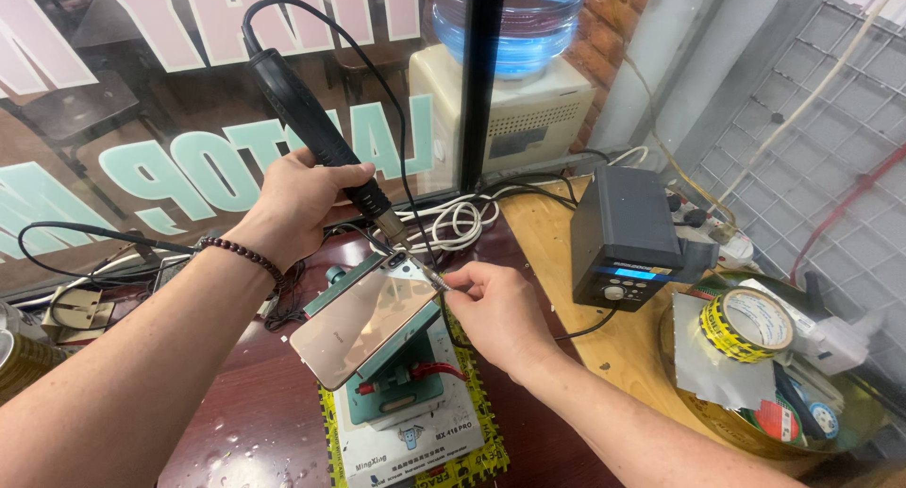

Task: The person holds a hot air gun and heats the back glass of a phone clamped in a repair fixture, while using a thin pry tool in the other hand to work along the edge of the back cover, loosening the adhesive around the phone body.

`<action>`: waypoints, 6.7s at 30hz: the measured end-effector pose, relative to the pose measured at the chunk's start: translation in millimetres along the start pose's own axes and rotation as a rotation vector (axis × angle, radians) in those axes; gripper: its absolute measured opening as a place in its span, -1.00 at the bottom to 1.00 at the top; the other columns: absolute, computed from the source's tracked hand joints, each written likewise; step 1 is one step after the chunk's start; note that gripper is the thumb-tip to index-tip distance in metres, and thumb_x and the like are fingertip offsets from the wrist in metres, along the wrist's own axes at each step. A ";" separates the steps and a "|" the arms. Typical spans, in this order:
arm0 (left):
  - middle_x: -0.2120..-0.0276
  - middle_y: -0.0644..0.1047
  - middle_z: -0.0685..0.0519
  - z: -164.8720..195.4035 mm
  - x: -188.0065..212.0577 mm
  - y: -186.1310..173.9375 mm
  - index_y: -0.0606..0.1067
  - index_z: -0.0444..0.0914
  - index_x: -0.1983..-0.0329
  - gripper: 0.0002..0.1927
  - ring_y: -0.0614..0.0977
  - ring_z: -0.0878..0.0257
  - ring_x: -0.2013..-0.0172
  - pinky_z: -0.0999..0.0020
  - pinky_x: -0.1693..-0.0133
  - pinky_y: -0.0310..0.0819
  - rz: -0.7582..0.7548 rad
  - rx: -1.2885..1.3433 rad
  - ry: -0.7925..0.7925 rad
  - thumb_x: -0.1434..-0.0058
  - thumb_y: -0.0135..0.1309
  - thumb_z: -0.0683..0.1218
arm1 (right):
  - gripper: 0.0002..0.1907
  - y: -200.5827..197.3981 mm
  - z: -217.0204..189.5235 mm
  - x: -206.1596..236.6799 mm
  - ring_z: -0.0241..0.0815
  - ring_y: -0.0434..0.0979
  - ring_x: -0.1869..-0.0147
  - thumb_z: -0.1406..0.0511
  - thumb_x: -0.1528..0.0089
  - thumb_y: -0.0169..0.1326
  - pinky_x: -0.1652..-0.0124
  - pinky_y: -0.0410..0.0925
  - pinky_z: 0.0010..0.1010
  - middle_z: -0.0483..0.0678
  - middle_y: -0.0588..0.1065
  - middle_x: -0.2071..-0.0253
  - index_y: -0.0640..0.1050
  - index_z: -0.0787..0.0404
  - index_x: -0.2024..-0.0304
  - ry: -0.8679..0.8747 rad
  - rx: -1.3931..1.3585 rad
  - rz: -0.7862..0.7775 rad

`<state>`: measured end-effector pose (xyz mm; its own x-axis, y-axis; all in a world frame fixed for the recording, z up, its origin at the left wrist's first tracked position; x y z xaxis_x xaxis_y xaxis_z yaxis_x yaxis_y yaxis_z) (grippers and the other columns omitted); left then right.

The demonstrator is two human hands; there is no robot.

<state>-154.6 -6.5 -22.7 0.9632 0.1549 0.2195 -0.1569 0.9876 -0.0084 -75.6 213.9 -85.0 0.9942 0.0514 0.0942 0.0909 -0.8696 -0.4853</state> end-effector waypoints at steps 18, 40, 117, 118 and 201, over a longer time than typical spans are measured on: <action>0.16 0.58 -0.10 1.3 1.1 3.0 0.44 -0.37 0.01 -0.68 0.72 0.09 0.17 0.26 0.07 0.63 0.001 -0.037 -0.007 -0.20 0.18 -0.20 | -0.75 4.7 27.7 -13.4 -0.46 0.51 0.40 0.37 -0.17 0.21 0.38 0.35 -0.58 -0.18 0.64 0.42 0.69 0.25 0.09 0.076 -0.281 -0.060; 0.17 0.59 -0.09 4.0 5.8 9.9 0.46 -0.37 0.06 -0.73 0.71 0.09 0.20 0.23 0.12 0.71 0.011 -0.047 -0.030 -0.21 0.18 -0.19 | -0.81 -13.3 -21.7 7.8 0.03 0.68 0.31 0.32 -0.21 0.12 0.31 0.46 -0.25 0.11 0.63 0.38 0.68 0.16 0.16 -0.266 0.229 0.070; 0.16 0.59 -0.04 8.0 -4.3 -2.7 0.48 -0.31 0.05 -0.74 0.71 0.13 0.15 0.31 0.04 0.69 0.123 -0.019 -0.016 -0.20 0.18 -0.19 | -0.79 -25.6 7.0 -77.3 -0.24 0.62 0.40 0.25 -0.22 0.13 0.32 0.42 -0.39 -0.06 0.63 0.45 0.67 0.12 0.13 -0.288 0.282 -0.221; 0.15 0.58 -0.03 7.4 -4.1 -4.9 0.47 -0.32 0.05 -0.73 0.71 0.13 0.15 0.30 0.04 0.69 0.130 -0.019 -0.022 -0.20 0.18 -0.20 | -0.79 -26.7 0.0 -71.7 -0.20 0.63 0.36 0.24 -0.21 0.13 0.30 0.43 -0.36 -0.06 0.64 0.41 0.67 0.10 0.15 -0.346 0.310 -0.206; 0.19 0.57 -0.03 -3.8 -4.7 -32.7 0.45 -0.31 0.06 -0.74 0.71 0.15 0.18 0.33 0.08 0.72 0.113 0.037 -0.031 -0.21 0.18 -0.19 | -0.71 -34.9 -5.4 -118.6 -0.24 0.53 0.31 0.22 -0.38 0.06 0.38 0.34 -0.51 0.00 0.52 0.38 0.55 0.32 -0.01 -0.127 -0.331 -0.095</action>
<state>-153.1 -39.4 -27.1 0.9319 0.2635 0.2494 -0.2724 0.9622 0.0012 -197.0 235.5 -74.6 0.9833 0.1820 0.0064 0.1805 -0.9688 -0.1699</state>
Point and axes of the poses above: each hand's wrist, its own x-axis away from the middle knuckle, its own y-axis out of the palm, z = x × y, the point moved 8 cm from there along -x, towards the middle knuckle
